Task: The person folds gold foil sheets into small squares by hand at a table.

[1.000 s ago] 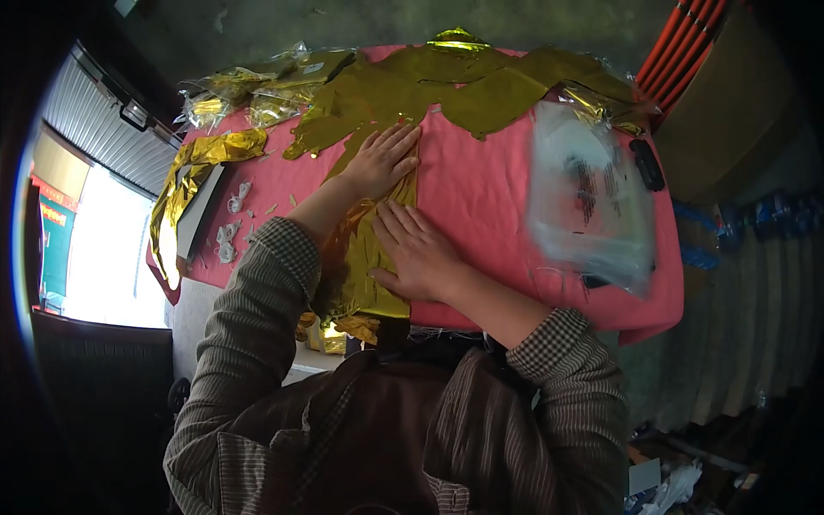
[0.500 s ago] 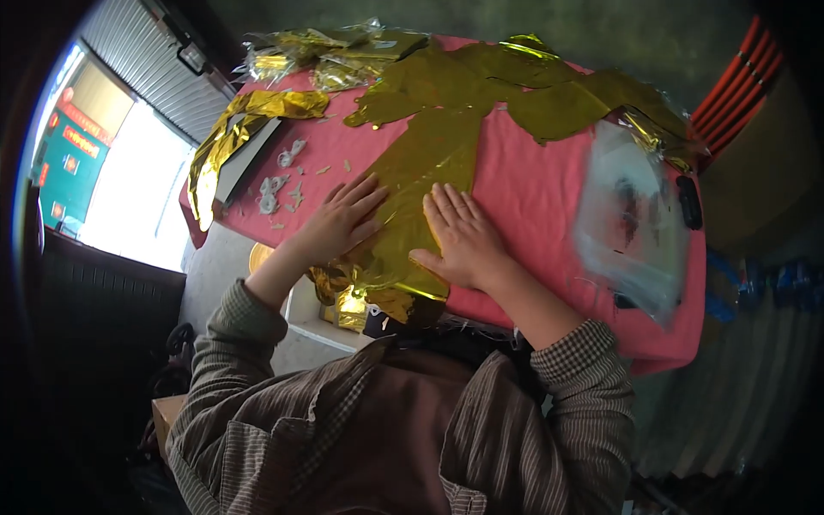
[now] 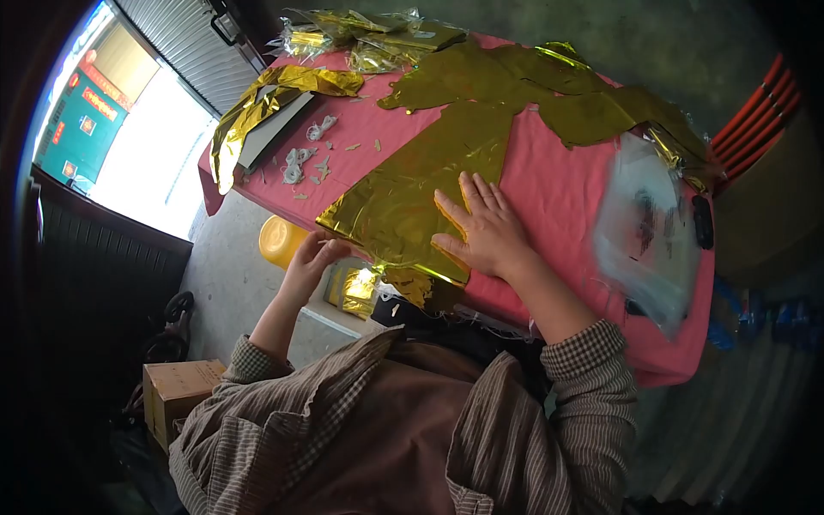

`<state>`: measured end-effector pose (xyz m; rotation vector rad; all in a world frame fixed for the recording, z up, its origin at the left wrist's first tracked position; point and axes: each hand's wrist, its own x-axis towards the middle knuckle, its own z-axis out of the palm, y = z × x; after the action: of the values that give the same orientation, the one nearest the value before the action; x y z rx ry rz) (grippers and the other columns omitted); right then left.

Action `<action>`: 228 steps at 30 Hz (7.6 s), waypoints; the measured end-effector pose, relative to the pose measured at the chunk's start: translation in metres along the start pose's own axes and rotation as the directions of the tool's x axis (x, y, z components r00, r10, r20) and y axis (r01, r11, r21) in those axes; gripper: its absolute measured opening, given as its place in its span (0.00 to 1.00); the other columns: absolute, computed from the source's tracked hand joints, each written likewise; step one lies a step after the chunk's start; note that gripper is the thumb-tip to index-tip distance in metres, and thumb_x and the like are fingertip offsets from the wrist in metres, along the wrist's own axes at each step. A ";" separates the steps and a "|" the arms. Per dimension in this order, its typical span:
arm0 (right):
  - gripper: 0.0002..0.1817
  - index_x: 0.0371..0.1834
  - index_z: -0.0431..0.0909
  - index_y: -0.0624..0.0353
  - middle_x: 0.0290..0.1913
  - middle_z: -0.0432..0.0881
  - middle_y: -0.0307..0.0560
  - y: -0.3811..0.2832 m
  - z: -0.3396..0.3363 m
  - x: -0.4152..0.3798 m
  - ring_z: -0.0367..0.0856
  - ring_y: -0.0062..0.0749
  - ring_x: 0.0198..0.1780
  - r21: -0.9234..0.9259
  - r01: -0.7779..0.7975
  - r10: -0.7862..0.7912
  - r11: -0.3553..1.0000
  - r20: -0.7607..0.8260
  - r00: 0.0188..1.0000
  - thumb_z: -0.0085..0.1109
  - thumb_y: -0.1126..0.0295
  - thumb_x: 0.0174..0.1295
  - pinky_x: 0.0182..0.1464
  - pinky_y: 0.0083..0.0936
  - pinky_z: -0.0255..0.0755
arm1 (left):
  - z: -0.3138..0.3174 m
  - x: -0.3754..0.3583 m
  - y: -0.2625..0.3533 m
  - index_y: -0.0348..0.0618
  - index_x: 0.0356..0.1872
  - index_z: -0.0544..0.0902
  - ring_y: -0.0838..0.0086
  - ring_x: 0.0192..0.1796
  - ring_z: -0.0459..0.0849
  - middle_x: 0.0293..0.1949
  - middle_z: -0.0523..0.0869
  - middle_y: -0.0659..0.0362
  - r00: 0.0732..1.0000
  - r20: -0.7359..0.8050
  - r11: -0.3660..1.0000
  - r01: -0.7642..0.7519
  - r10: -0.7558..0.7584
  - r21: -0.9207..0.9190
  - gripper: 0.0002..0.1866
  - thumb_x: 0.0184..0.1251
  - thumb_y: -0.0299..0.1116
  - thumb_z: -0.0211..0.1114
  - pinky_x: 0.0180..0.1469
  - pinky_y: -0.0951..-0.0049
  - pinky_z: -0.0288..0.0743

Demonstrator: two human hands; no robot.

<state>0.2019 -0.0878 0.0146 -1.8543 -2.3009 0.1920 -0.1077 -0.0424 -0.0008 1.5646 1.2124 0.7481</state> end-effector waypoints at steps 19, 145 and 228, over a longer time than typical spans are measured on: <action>0.36 0.71 0.53 0.38 0.73 0.45 0.57 0.000 0.003 -0.001 0.41 0.48 0.74 0.006 -0.008 0.008 1.000 -0.011 1.000 0.43 0.38 0.61 0.72 0.40 0.39 | -0.011 0.000 0.017 0.35 0.50 0.75 0.77 0.40 0.82 0.40 0.84 0.58 0.984 0.095 0.856 0.179 -0.152 -0.485 0.18 0.59 0.26 0.66 0.44 0.78 0.76; 0.39 0.68 0.55 0.62 0.71 0.50 0.61 -0.042 0.007 0.023 0.43 0.51 0.73 -0.010 0.026 -0.026 1.000 0.063 0.998 0.48 0.50 0.58 0.72 0.44 0.35 | 0.025 0.068 0.057 0.40 0.43 0.76 0.73 0.45 0.81 0.42 0.80 0.60 0.695 0.700 0.825 0.292 0.164 -0.484 0.09 0.67 0.32 0.56 0.49 0.73 0.74; 0.29 0.56 0.71 0.58 0.61 0.69 0.53 0.020 -0.027 -0.025 0.65 0.46 0.64 0.255 0.237 -0.201 0.937 -0.159 0.967 0.55 0.78 0.45 0.66 0.36 0.60 | 0.056 0.106 0.054 0.41 0.33 0.83 0.62 0.40 0.82 0.33 0.84 0.56 0.501 0.546 0.510 -0.847 0.672 0.150 0.11 0.45 0.22 0.65 0.44 0.65 0.75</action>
<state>0.2321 -0.1083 0.0353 -1.4236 -2.2391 0.3265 -0.0065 0.0385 0.0218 2.5433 0.2380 0.6547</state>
